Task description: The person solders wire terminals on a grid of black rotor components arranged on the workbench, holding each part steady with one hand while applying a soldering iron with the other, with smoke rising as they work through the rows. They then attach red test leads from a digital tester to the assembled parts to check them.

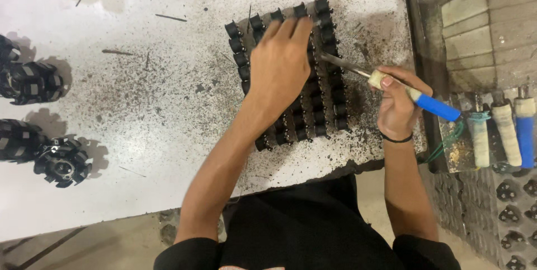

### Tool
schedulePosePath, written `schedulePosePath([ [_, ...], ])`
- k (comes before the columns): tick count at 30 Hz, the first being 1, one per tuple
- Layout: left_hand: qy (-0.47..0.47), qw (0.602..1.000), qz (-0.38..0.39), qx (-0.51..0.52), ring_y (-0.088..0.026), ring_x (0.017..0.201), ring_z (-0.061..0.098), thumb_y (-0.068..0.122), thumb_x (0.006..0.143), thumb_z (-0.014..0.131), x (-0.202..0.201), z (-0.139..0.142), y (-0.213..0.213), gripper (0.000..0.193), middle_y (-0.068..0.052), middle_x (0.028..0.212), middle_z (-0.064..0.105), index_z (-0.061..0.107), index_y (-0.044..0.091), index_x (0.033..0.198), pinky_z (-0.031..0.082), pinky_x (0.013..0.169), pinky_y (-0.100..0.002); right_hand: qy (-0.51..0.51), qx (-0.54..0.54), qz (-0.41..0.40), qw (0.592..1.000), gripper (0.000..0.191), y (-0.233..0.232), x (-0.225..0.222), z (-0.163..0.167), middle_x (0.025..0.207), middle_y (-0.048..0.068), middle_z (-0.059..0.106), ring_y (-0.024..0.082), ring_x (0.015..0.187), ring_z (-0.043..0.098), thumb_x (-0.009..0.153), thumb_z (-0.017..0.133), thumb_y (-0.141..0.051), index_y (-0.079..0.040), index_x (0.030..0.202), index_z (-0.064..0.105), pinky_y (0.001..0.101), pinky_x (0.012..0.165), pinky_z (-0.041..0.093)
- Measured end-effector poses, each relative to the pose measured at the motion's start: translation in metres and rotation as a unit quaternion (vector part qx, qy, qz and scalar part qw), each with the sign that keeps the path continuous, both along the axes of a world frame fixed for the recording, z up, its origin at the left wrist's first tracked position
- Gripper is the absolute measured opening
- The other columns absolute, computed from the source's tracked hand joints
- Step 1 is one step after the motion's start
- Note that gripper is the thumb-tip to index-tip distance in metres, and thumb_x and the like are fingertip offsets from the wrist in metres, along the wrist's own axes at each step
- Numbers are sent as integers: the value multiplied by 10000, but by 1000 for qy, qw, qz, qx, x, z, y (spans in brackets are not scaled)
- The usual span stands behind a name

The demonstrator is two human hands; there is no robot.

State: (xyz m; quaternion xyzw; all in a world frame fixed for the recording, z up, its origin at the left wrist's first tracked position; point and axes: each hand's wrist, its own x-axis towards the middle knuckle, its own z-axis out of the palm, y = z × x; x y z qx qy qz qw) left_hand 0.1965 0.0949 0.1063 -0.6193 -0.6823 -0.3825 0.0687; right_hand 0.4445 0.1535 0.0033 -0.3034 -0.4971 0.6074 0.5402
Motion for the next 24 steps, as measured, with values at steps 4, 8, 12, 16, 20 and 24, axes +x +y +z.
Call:
schedulePosePath([
  [4, -58, 992, 8, -113, -345, 657, 701, -8, 844, 653, 9, -57, -11, 209, -137, 957, 641, 752, 91, 998, 561, 540, -450, -33, -16, -11, 999, 208, -1, -1, 1, 1063, 206, 699, 259, 927, 712, 945, 647, -8, 131, 1095, 687, 348, 842, 621],
  [8, -90, 989, -5, -118, -328, 631, 702, 25, 872, 659, 9, -82, -15, 208, -117, 910, 643, 793, 86, 1020, 563, 528, -438, -23, 7, 2, 1000, 215, 0, -3, -1, 1056, 229, 715, 276, 910, 723, 923, 631, 13, 138, 1088, 691, 362, 839, 626],
  [12, -95, 989, -27, -109, -337, 666, 708, 43, 880, 666, 5, -79, -7, 168, -109, 922, 648, 794, 90, 978, 582, 575, -441, -22, 6, 6, 1000, 202, 2, -2, -1, 1055, 219, 710, 271, 905, 713, 929, 631, 21, 137, 1084, 690, 347, 806, 620],
  [16, -93, 986, -34, -134, -367, 652, 702, 42, 852, 660, 5, -74, 0, 184, -127, 905, 649, 804, 97, 953, 581, 575, -467, -35, -7, 18, 999, 239, 4, -2, 2, 1015, 222, 707, 255, 829, 701, 944, 629, 8, 152, 1119, 704, 326, 762, 593],
  [20, -60, 982, -26, -176, -393, 687, 712, 26, 844, 649, 8, -73, 1, 112, -162, 934, 641, 755, 39, 876, 586, 581, -481, -28, -20, 10, 999, 231, 4, -3, 3, 1035, 223, 713, 265, 882, 700, 944, 632, -5, 148, 1105, 698, 353, 798, 589],
  [24, -71, 984, -37, -158, -401, 664, 704, 11, 827, 641, 9, -73, 1, 166, -166, 915, 636, 769, 56, 923, 581, 571, -487, -31, -24, 6, 999, 223, 2, -3, 4, 1034, 222, 714, 265, 870, 699, 940, 632, -13, 142, 1087, 695, 352, 772, 583],
])
